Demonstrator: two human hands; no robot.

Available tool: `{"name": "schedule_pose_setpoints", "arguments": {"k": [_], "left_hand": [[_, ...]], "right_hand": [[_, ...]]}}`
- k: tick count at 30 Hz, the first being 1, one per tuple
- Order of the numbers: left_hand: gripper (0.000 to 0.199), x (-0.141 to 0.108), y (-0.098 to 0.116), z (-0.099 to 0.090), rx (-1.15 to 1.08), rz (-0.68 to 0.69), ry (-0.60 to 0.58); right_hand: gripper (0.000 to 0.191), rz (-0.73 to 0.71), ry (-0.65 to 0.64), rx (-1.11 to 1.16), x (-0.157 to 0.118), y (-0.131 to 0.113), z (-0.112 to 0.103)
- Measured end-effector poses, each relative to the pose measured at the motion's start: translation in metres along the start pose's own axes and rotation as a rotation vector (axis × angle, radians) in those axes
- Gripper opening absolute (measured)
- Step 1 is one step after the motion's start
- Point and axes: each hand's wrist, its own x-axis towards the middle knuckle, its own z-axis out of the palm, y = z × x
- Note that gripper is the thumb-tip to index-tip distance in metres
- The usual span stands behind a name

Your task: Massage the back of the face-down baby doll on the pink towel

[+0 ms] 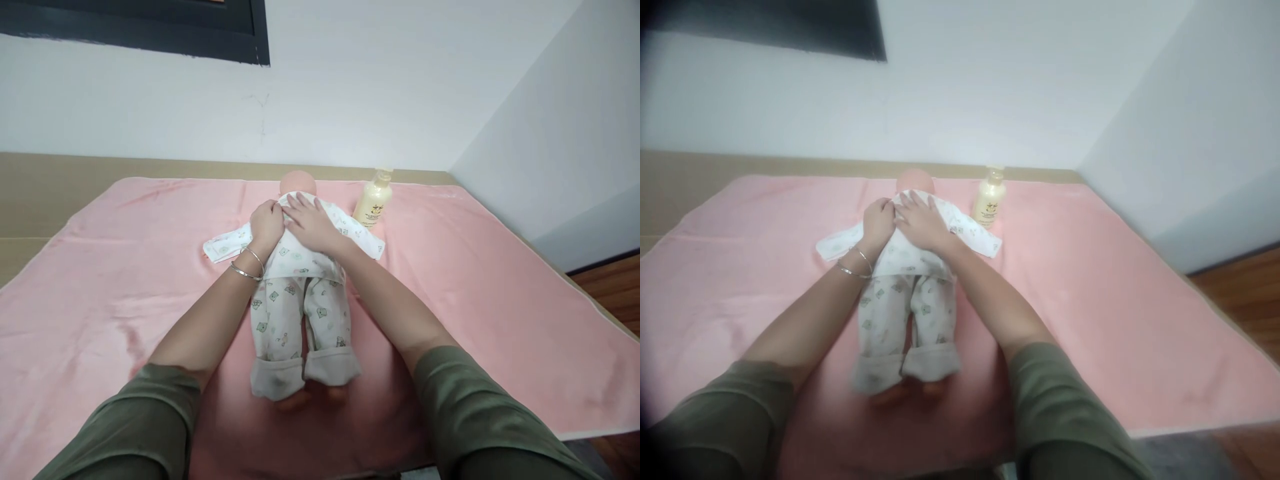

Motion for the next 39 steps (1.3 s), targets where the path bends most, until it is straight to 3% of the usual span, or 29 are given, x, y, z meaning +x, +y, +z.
{"name": "schedule_pose_setpoints", "arguments": {"k": [2,4,8,10,12,16,21,27,30,34,37,39], "left_hand": [[0.036,-0.001,0.002,0.0,0.003,0.006,-0.002],[0.036,-0.003,0.003,-0.001,-0.009,0.008,-0.001],[0.033,-0.002,0.002,0.0,-0.018,-0.014,-0.001],[0.032,-0.001,0.001,0.0,-0.008,-0.016,-0.014],[0.032,0.0,0.001,0.0,0.005,-0.013,-0.026],[0.035,-0.002,0.004,-0.001,0.049,0.007,-0.016],[0.038,-0.009,0.012,-0.004,0.145,0.134,-0.021],[0.037,-0.021,0.021,0.001,0.264,0.312,-0.01],[0.037,-0.022,0.022,0.0,0.246,0.327,-0.034],[0.034,-0.011,0.013,-0.006,0.165,0.216,-0.124],[0.036,-0.002,0.004,-0.011,0.049,0.148,-0.184],[0.037,-0.001,0.003,-0.013,0.051,0.129,-0.19]], "right_hand": [[0.061,0.093,0.016,0.062,0.006,0.023,-0.006],[0.066,0.214,0.044,0.066,0.007,0.028,-0.008],[0.066,0.339,0.104,-0.074,-0.007,-0.015,0.002],[0.066,0.271,0.082,-0.129,-0.014,-0.04,0.008],[0.068,0.205,0.051,-0.13,-0.016,-0.05,0.01],[0.063,0.154,0.03,-0.012,-0.004,-0.02,0.004],[0.065,0.253,0.112,0.105,0.011,0.032,-0.001],[0.057,0.26,0.176,0.171,0.011,0.048,0.001],[0.062,0.299,0.149,0.111,0.01,0.039,-0.002],[0.06,0.369,0.098,-0.089,-0.001,0.0,-0.004],[0.06,0.296,0.076,-0.185,-0.011,-0.032,-0.004],[0.06,0.249,0.066,-0.167,-0.012,-0.037,-0.004]]}}
